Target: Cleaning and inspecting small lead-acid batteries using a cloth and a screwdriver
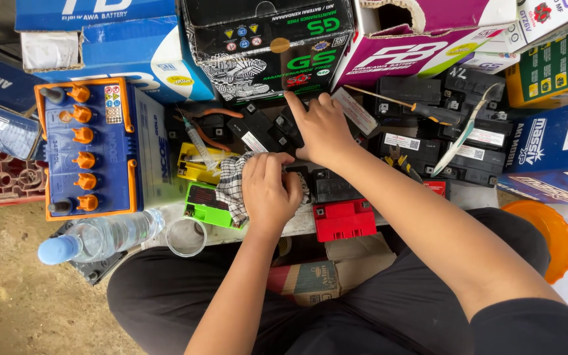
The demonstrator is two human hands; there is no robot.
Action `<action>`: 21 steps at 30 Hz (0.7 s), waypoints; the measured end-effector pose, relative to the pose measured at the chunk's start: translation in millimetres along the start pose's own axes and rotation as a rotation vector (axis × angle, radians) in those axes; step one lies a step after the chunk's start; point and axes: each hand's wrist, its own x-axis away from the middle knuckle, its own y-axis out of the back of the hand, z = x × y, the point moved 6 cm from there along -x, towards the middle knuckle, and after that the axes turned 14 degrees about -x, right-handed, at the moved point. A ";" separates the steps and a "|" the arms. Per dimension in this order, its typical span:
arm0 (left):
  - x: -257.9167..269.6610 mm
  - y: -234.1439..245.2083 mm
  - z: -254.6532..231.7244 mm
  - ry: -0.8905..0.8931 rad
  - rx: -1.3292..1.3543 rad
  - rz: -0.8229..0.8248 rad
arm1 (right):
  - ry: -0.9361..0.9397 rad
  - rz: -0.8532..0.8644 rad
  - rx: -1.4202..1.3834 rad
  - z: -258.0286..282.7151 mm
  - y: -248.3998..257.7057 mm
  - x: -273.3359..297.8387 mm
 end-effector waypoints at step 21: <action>0.6 4.5 -1.9 -0.064 0.047 0.066 | 0.056 -0.193 -0.474 26.8 142.1 62.1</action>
